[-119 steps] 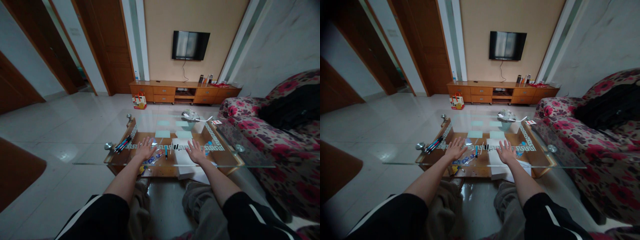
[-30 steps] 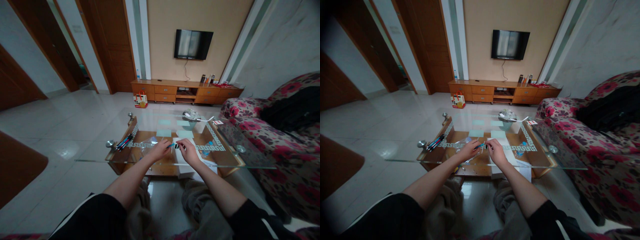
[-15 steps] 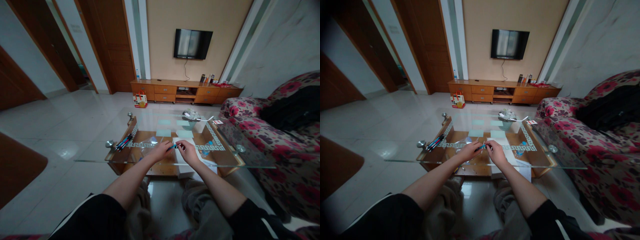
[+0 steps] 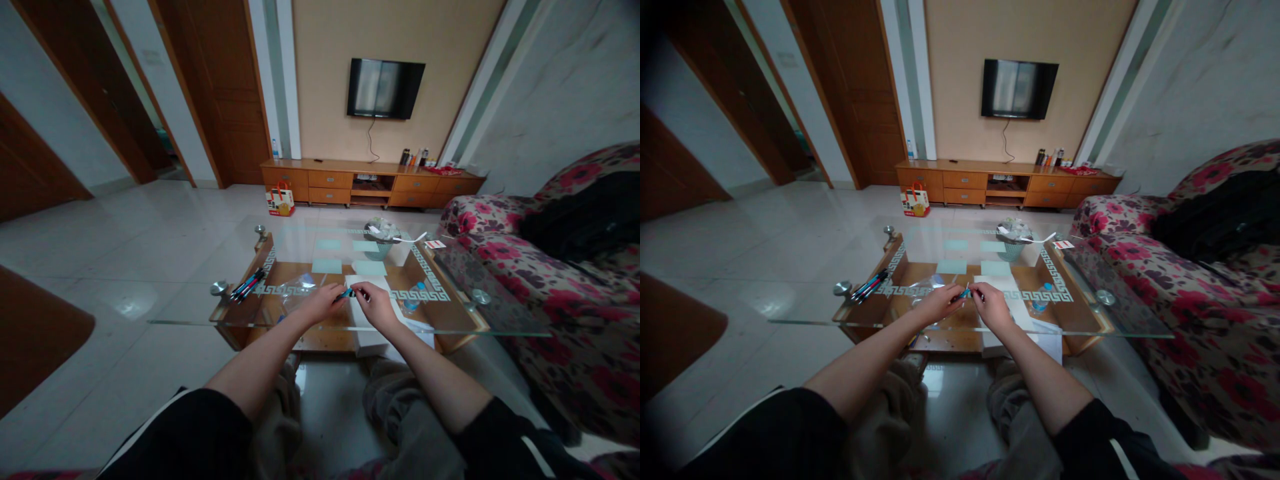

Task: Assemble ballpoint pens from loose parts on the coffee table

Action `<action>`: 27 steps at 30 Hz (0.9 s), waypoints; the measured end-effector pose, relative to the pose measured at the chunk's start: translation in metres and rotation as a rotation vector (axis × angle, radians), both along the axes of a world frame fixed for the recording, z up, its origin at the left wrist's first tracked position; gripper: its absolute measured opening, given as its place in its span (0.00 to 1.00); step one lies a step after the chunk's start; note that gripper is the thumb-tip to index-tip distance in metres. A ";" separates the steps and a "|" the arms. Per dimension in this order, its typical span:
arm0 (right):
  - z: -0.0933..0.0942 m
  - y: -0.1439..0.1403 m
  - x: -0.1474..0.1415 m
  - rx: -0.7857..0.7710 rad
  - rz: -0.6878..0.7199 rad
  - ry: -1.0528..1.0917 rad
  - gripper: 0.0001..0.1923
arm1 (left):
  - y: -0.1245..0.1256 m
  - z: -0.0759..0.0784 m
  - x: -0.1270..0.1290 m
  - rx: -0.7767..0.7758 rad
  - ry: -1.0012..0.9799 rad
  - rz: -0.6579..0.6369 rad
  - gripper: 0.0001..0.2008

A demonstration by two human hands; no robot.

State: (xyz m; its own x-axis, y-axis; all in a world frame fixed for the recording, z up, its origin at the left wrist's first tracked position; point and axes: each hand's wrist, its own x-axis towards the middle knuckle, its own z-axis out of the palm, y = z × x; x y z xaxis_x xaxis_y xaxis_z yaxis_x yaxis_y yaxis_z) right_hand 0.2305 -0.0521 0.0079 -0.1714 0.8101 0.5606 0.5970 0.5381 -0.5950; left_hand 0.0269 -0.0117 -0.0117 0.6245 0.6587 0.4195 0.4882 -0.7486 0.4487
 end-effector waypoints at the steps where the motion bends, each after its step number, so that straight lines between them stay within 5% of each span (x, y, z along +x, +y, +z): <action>1: 0.000 0.000 0.000 -0.001 -0.003 0.001 0.11 | 0.000 0.000 0.000 -0.009 -0.015 0.003 0.08; 6: 0.003 -0.002 -0.003 -0.037 -0.008 -0.032 0.11 | 0.002 0.002 0.002 -0.068 -0.130 0.094 0.07; 13: -0.005 -0.006 -0.008 -0.264 0.201 -0.352 0.08 | 0.008 0.000 -0.002 -0.184 -0.273 0.311 0.10; 21: -0.012 -0.010 -0.010 -0.402 0.161 -0.603 0.16 | 0.010 -0.002 -0.005 -0.257 -0.304 0.294 0.10; 27: -0.005 -0.010 -0.010 -0.374 0.159 -0.589 0.11 | 0.009 -0.002 -0.005 -0.258 -0.311 0.299 0.11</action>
State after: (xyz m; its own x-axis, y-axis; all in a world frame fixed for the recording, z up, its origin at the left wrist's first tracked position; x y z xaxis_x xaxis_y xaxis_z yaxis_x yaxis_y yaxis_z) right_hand 0.2208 -0.0618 0.0028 -0.4921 0.8701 0.0282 0.8072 0.4681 -0.3595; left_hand 0.0218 -0.0026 -0.0136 0.2641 0.8966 0.3555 0.4780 -0.4418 0.7592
